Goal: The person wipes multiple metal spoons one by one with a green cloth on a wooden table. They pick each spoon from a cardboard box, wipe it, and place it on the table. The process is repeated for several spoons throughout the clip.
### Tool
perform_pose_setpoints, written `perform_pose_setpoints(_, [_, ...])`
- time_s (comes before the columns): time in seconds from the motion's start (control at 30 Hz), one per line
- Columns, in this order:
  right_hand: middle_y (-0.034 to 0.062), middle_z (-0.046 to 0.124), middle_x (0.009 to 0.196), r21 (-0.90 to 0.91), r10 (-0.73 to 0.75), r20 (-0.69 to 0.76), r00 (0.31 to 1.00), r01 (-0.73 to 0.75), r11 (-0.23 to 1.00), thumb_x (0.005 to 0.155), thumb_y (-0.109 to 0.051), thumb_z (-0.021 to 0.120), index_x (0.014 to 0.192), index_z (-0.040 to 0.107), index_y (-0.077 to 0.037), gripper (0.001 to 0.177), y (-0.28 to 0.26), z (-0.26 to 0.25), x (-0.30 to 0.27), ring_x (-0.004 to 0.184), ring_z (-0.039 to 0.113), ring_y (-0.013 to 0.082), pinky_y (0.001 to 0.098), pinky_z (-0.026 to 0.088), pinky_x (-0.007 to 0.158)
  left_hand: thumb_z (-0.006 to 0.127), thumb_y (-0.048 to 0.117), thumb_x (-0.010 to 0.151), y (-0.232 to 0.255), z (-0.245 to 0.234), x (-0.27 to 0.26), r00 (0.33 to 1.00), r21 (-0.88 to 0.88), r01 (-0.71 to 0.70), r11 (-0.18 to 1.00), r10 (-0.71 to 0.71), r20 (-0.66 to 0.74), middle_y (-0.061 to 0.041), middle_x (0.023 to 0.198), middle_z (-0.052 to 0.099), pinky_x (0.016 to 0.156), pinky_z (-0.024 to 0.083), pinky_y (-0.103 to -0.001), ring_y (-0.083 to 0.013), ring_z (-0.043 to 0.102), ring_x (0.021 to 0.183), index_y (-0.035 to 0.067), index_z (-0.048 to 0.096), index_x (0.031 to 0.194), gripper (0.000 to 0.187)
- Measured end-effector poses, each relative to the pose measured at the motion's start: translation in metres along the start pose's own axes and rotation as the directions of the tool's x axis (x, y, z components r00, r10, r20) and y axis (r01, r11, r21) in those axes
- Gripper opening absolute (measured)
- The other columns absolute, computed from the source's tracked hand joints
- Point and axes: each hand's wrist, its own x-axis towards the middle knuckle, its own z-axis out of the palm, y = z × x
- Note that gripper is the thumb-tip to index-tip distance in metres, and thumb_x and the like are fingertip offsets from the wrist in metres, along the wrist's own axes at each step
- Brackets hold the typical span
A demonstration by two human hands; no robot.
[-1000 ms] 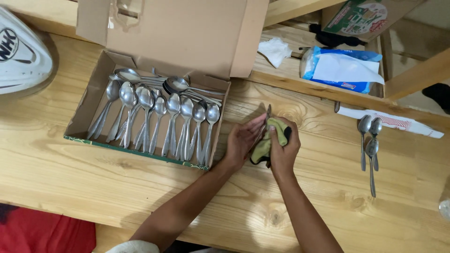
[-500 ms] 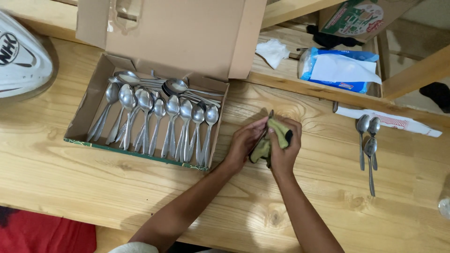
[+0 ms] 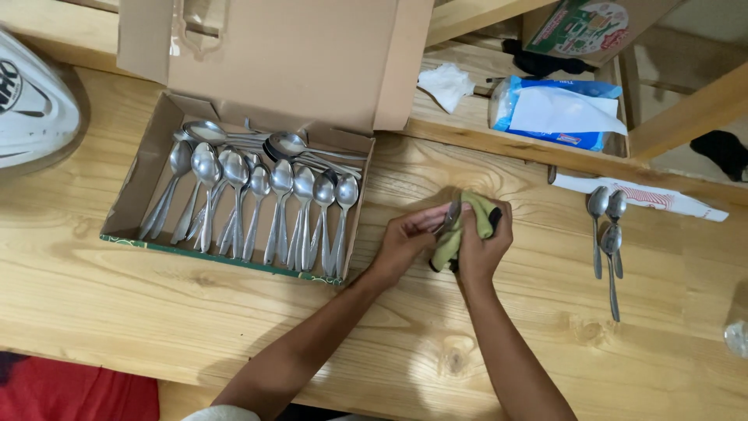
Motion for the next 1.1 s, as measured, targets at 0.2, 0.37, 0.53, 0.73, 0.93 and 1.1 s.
perform_pose_setpoints(0.2, [0.0121, 0.058, 0.085, -0.049, -0.215, 0.104, 0.971, 0.221, 0.974, 0.083, -0.003, 0.076, 0.090, 0.065, -0.002, 0.012, -0.022, 0.004, -0.007, 0.082, 0.063, 0.0329, 0.0405, 0.049, 0.076, 0.058, -0.015, 0.067, 0.000, -0.002, 0.002, 0.998, -0.002, 0.013, 1.000, -0.013, -0.068, -0.012, 0.111, 0.071, 0.089, 0.056, -0.029, -0.0152, 0.065, 0.103, -0.004, 0.060, 0.131, 0.064])
perform_pose_setpoints(0.37, [0.0119, 0.057, 0.085, -0.035, -0.111, 0.002, 0.994, 0.111, 0.993, 0.088, 0.000, 0.070, 0.092, 0.061, -0.001, 0.010, -0.011, -0.003, 0.001, 0.081, 0.061, 0.0243, 0.0385, 0.047, 0.077, 0.059, -0.015, 0.066, 0.004, 0.001, -0.001, 0.999, 0.062, 0.033, 0.998, -0.034, 0.009, -0.017, 0.115, 0.070, 0.091, 0.054, -0.029, -0.0160, 0.063, 0.108, -0.001, 0.065, 0.127, 0.063])
perform_pose_setpoints(0.53, [0.0111, 0.059, 0.086, 0.006, 0.130, -0.015, 0.991, -0.130, 0.992, 0.092, -0.006, 0.066, 0.096, 0.060, -0.001, 0.008, -0.012, 0.001, 0.003, 0.083, 0.057, 0.0208, 0.0399, 0.047, 0.079, 0.056, -0.019, 0.065, 0.014, 0.006, 0.001, 0.999, -0.009, 0.046, 0.999, -0.046, -0.007, -0.021, 0.116, 0.069, 0.094, 0.056, -0.039, -0.0257, 0.064, 0.110, -0.003, 0.065, 0.126, 0.063])
perform_pose_setpoints(0.73, [0.0139, 0.059, 0.097, -0.008, 0.013, -0.008, 1.000, -0.013, 1.000, 0.094, -0.003, 0.065, 0.104, 0.060, -0.002, 0.011, -0.022, 0.003, 0.001, 0.096, 0.061, 0.0245, 0.0409, 0.046, 0.089, 0.052, -0.015, 0.070, 0.024, 0.007, 0.003, 0.995, -0.300, 0.014, 0.954, -0.042, -0.086, -0.028, 0.125, 0.062, 0.103, 0.048, -0.052, -0.0416, 0.058, 0.121, -0.009, 0.056, 0.131, 0.062])
perform_pose_setpoints(0.93, [0.0133, 0.058, 0.105, 0.010, -0.170, 0.120, 0.978, 0.170, 0.985, 0.091, -0.004, 0.069, 0.110, 0.062, -0.002, 0.019, -0.023, 0.003, 0.000, 0.108, 0.061, 0.0335, 0.0436, 0.044, 0.097, 0.054, -0.015, 0.063, 0.028, 0.015, -0.001, 0.993, -0.165, 0.040, 0.985, -0.058, -0.105, -0.011, 0.122, 0.065, 0.101, 0.051, -0.039, -0.0252, 0.062, 0.117, -0.004, 0.060, 0.132, 0.070])
perform_pose_setpoints(1.1, [0.0134, 0.064, 0.108, 0.134, 0.063, 0.156, 0.986, -0.084, 0.987, 0.083, -0.008, 0.078, 0.118, 0.061, 0.000, 0.040, -0.014, 0.004, -0.002, 0.107, 0.060, 0.0206, 0.0408, 0.046, 0.099, 0.055, -0.020, 0.061, 0.022, 0.015, -0.002, 0.997, 0.025, -0.075, 0.997, 0.075, -0.007, -0.017, 0.135, 0.061, 0.108, 0.045, -0.037, -0.0260, 0.054, 0.127, -0.003, 0.063, 0.127, 0.068])
